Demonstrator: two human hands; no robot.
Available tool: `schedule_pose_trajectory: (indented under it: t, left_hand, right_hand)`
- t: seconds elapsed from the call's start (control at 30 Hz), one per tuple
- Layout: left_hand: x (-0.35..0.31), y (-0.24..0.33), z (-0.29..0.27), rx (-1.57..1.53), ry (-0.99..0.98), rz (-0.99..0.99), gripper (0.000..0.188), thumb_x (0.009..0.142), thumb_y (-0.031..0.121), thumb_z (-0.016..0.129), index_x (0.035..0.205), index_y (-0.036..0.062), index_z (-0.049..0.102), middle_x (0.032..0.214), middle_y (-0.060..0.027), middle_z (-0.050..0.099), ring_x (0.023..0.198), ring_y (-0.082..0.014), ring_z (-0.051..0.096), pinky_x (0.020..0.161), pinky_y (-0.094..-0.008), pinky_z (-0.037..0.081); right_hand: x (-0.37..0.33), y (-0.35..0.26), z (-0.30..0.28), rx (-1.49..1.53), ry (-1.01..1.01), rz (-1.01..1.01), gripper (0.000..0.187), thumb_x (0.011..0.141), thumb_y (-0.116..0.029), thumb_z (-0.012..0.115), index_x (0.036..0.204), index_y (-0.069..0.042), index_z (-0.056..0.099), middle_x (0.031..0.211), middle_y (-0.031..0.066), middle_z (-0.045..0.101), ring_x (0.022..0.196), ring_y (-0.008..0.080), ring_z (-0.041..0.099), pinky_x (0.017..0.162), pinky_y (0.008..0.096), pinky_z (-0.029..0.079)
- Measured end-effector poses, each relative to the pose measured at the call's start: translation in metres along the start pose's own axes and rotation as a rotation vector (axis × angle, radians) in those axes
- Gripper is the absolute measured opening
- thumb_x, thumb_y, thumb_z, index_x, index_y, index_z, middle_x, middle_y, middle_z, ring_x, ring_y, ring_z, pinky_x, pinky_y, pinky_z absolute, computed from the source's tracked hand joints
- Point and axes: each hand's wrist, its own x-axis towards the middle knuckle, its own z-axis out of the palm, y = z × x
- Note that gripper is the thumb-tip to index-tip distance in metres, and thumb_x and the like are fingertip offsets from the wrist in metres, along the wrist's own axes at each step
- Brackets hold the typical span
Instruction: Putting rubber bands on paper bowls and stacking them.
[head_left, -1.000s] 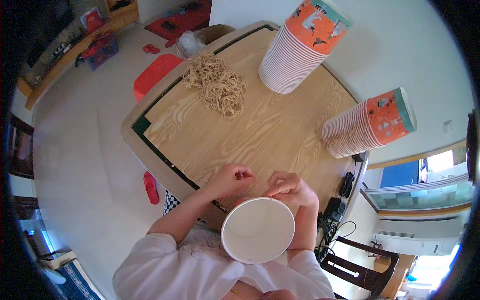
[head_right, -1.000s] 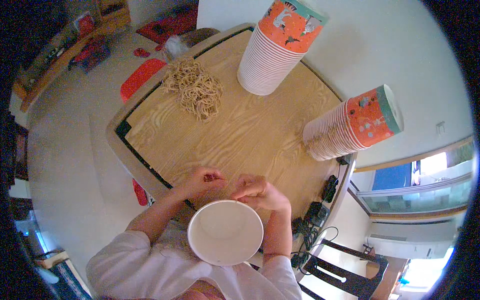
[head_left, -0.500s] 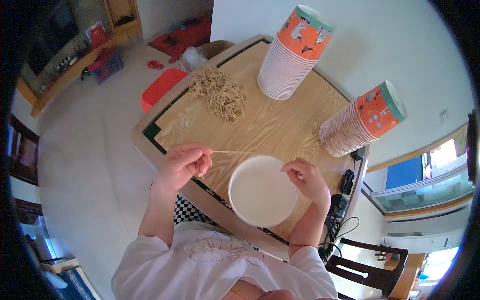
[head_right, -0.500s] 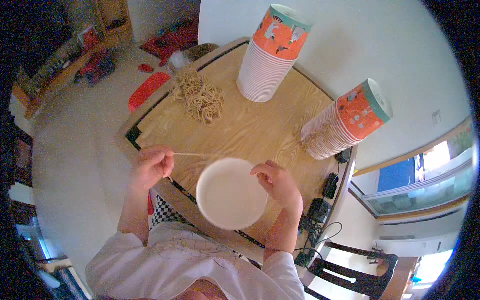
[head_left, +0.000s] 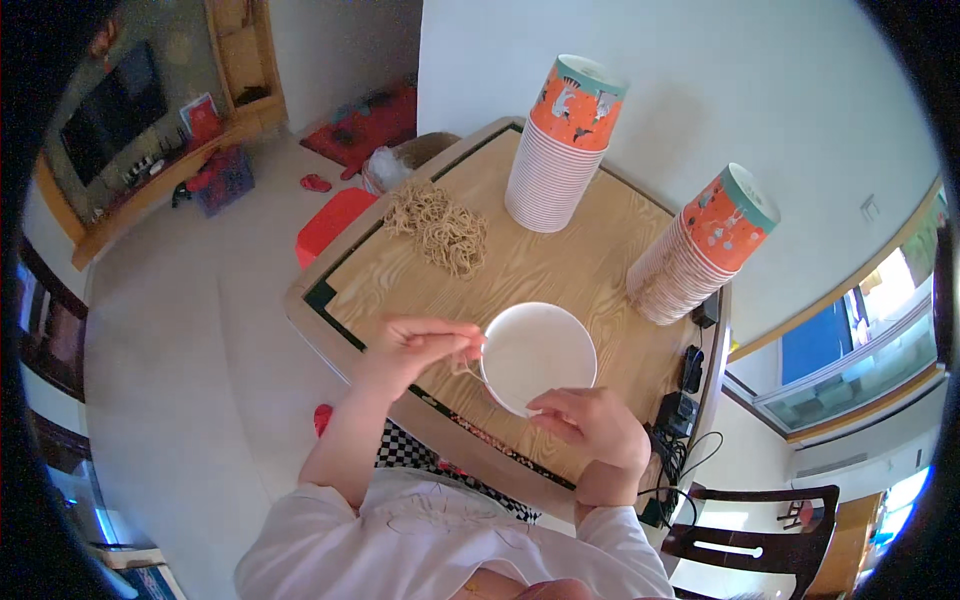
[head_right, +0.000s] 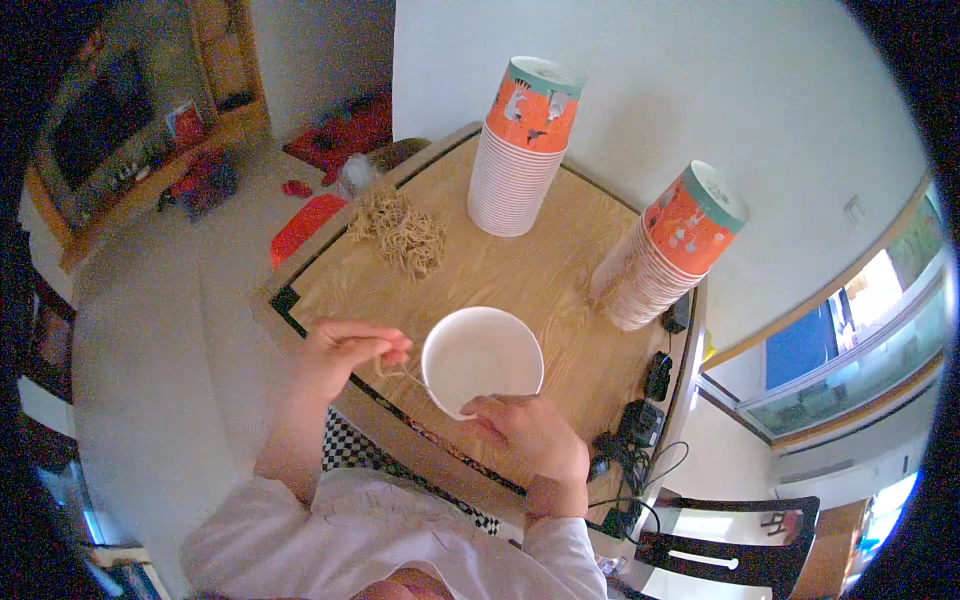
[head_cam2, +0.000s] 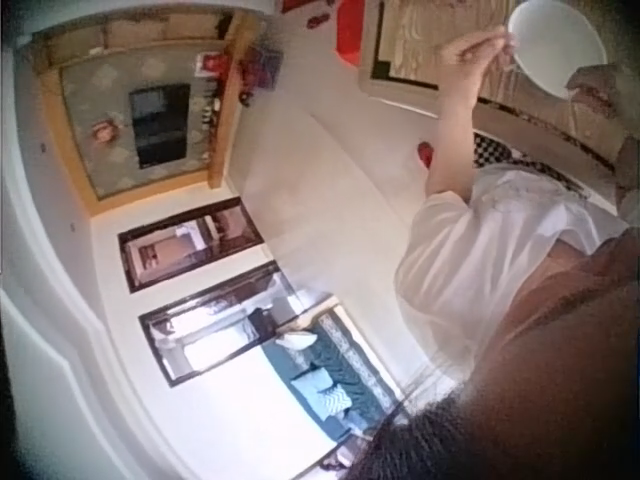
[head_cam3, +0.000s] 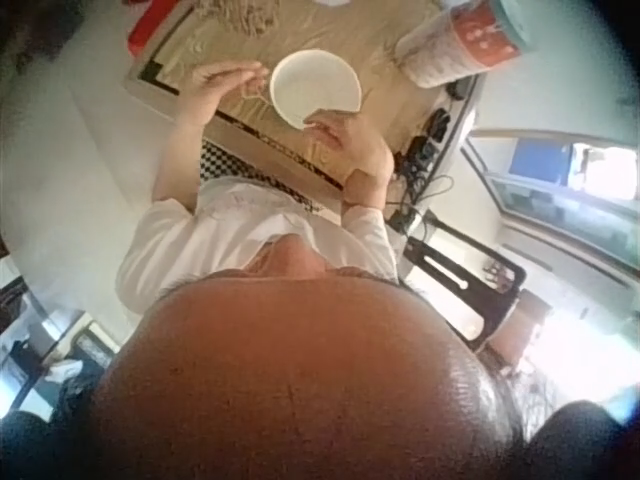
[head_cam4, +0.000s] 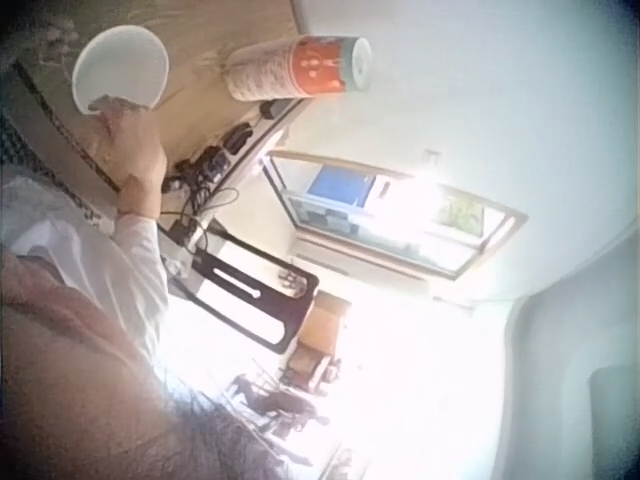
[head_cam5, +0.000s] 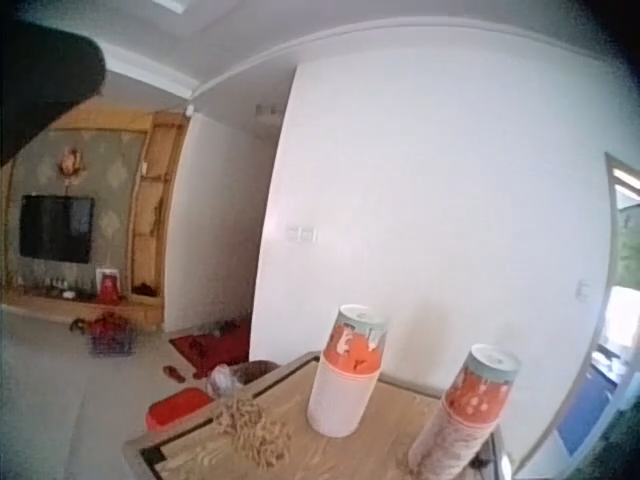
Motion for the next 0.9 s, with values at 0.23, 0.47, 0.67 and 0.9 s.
schedule_pose_trajectory:
  t: [0.23, 0.47, 0.67, 0.9]
  left_hand:
    - [0.018, -0.024, 0.042, 0.381, 0.094, 0.247, 0.01, 0.08, 0.008, 0.066, 0.086, 0.0005, 0.067, 0.075, -0.0033, 0.066, 0.065, -0.0039, 0.057, 0.057, -0.0195, 0.046]
    - [0.027, -0.027, 0.059, 0.311, 0.079, 0.28, 0.01, 0.081, 0.008, 0.065, 0.086, -0.0003, 0.066, 0.074, -0.0031, 0.065, 0.063, -0.0041, 0.056, 0.055, -0.0194, 0.045]
    - [0.029, -0.026, 0.072, 0.435, 0.045, 0.283, 0.011, 0.081, 0.009, 0.065, 0.086, -0.0003, 0.066, 0.075, -0.0012, 0.065, 0.064, -0.0041, 0.056, 0.056, -0.0192, 0.045]
    - [0.029, -0.026, 0.068, 0.335, 0.008, 0.194, 0.008, 0.084, 0.005, 0.061, 0.09, -0.0003, 0.063, 0.085, -0.0041, 0.065, 0.078, -0.0068, 0.059, 0.066, -0.0201, 0.047]
  right_hand:
    - [0.022, -0.009, 0.004, 0.286, 0.528, -0.059, 0.026, 0.072, -0.004, 0.071, 0.095, 0.0, 0.059, 0.088, 0.0092, 0.064, 0.085, 0.0184, 0.063, 0.074, 0.0302, 0.05]
    - [0.026, 0.023, 0.004, 0.377, 0.477, 0.143, 0.029, 0.073, -0.007, 0.071, 0.099, -0.001, 0.059, 0.094, 0.0107, 0.063, 0.087, 0.0201, 0.062, 0.075, 0.0307, 0.048]
    - [0.031, 0.033, -0.003, 0.299, 0.562, -0.064, 0.018, 0.075, -0.005, 0.066, 0.092, 0.0, 0.061, 0.087, 0.0112, 0.063, 0.083, 0.0206, 0.062, 0.073, 0.0306, 0.048]
    - [0.023, 0.045, -0.009, 0.398, 0.528, 0.036, 0.013, 0.074, 0.0, 0.064, 0.087, 0.001, 0.061, 0.082, 0.0094, 0.063, 0.081, 0.0182, 0.062, 0.073, 0.0282, 0.048]
